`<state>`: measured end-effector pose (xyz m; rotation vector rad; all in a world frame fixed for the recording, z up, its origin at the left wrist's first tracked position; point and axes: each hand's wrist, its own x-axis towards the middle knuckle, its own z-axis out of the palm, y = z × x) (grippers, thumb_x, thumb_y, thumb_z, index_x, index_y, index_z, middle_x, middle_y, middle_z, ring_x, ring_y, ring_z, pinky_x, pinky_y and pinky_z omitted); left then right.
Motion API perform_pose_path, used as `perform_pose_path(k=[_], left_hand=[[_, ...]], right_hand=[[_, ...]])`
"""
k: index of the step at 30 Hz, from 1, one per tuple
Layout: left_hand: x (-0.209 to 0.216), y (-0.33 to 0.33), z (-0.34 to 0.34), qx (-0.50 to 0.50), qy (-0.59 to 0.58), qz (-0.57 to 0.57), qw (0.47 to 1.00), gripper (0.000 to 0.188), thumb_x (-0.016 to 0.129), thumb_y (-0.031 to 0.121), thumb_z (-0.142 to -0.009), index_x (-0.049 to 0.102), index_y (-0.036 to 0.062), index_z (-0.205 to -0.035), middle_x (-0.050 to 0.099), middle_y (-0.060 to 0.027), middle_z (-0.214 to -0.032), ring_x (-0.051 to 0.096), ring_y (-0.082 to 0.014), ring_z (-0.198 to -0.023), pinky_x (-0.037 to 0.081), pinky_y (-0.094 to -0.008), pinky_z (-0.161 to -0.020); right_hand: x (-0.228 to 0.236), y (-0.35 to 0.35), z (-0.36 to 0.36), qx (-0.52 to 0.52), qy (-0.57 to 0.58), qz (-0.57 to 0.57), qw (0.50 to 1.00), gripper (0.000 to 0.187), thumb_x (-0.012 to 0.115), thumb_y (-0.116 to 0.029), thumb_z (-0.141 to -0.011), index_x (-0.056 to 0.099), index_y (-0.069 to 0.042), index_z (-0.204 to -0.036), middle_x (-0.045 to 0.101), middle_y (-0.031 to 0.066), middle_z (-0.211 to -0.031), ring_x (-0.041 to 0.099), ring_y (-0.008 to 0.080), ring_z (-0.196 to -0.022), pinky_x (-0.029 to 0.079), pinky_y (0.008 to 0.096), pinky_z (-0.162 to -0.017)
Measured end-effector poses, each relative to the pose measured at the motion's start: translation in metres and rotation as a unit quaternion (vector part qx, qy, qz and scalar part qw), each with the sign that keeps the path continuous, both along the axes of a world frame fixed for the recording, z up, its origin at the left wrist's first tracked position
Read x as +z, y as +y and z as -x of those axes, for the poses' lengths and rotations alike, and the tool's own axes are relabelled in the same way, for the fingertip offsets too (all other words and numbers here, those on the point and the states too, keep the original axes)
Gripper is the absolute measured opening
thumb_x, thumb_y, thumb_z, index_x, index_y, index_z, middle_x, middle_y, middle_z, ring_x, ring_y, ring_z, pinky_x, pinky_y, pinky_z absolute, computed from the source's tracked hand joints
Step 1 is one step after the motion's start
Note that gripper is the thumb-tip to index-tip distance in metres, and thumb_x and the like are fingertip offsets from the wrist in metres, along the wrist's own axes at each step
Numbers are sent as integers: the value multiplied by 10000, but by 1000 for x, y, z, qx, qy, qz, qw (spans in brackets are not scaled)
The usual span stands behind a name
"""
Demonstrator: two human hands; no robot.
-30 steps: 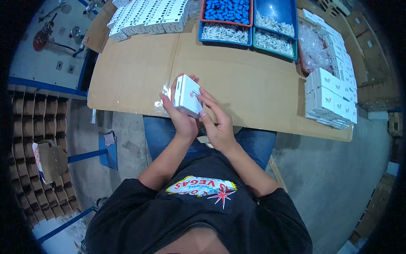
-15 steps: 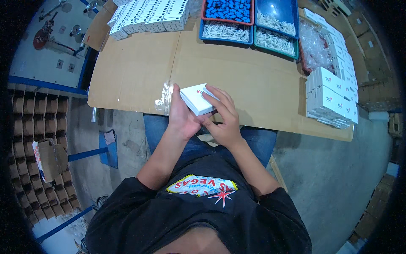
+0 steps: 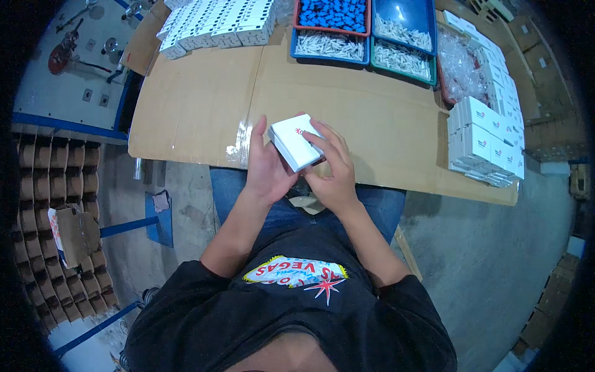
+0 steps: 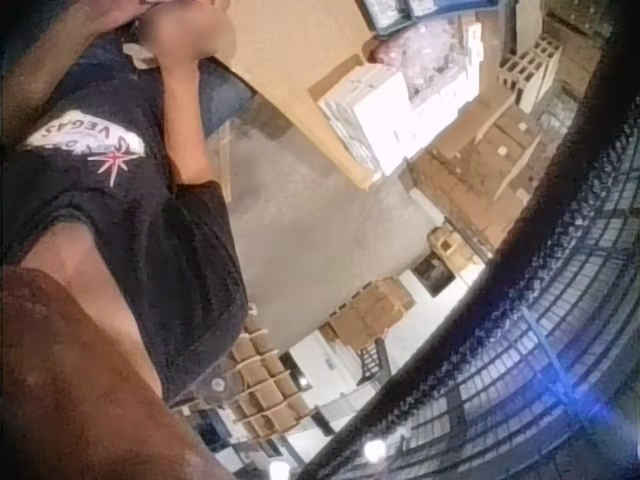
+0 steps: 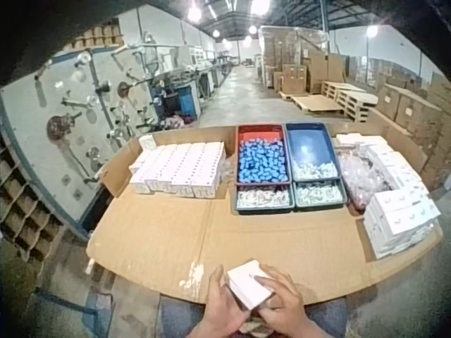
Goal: The person assembles small electrical components by hand. They open a white cardboard box, place a plastic bag containing a white component inside, add several white plastic pins, and insert a blue plastic piece. The person then closes the box and places it on a stack of similar boxes.
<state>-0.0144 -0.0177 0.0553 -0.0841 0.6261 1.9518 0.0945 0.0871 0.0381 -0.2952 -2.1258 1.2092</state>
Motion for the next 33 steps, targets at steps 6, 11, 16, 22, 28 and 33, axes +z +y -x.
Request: perform_pose_path(k=[6, 11, 16, 22, 28, 33], left_hand=[[-10, -4, 6, -64, 28, -13, 997, 792, 324, 721, -1014, 535, 75, -1419, 648, -137, -1285, 635, -333, -1189, 507, -485, -987], [-15, -6, 2, -77, 25, 14, 997, 753, 305, 703, -1032, 507, 96, -1429, 616, -134, -1328, 614, -309, -1213, 509, -467, -970], [-12, 4, -16, 1, 117, 110, 987, 717, 319, 681, -1045, 446, 116, -1468, 571, -109, -1365, 582, -256, -1230, 487, -429, -1001], [-23, 6, -16, -12, 133, 101, 986, 672, 342, 652, -1055, 456, 122, -1453, 572, -91, -1342, 592, -218, -1190, 487, -401, -992], [-16, 2, -18, -5, 138, 102, 985, 666, 387, 620, -1061, 390, 129, -1512, 557, -77, -1319, 569, -197, -1211, 486, -371, -984], [-30, 11, -28, 71, 251, 121, 958, 730, 651, 322, -1017, 241, 89, -1575, 538, -97, -1302, 567, -176, -1164, 476, -346, -999]], right_hand=[[9, 3, -3, -15, -3, 13, 1000, 554, 764, 9, -698, 678, -69, -1240, 650, 158, -1353, 552, 350, -1343, 436, 469, -1121], [-8, 16, -4, -23, 49, -52, 997, 448, 772, -23, -722, 674, -40, -1159, 691, 163, -1287, 626, 347, -1263, 441, 513, -1109], [-8, 17, -6, -31, 33, -19, 999, 464, 765, 42, -713, 665, -36, -1159, 707, 146, -1243, 665, 340, -1171, 505, 450, -1032], [-2, 12, 0, -32, 43, -20, 998, 495, 770, 77, -691, 668, -23, -1166, 716, 140, -1205, 680, 313, -1112, 541, 385, -952], [-21, 16, -1, -30, 73, 24, 997, 504, 762, 86, -675, 679, -20, -1161, 714, 147, -1212, 667, 317, -1144, 530, 387, -975], [-18, 15, 2, -37, 50, -25, 998, 498, 750, 85, -701, 677, -19, -1183, 695, 167, -1265, 664, 327, -1175, 521, 401, -1011]])
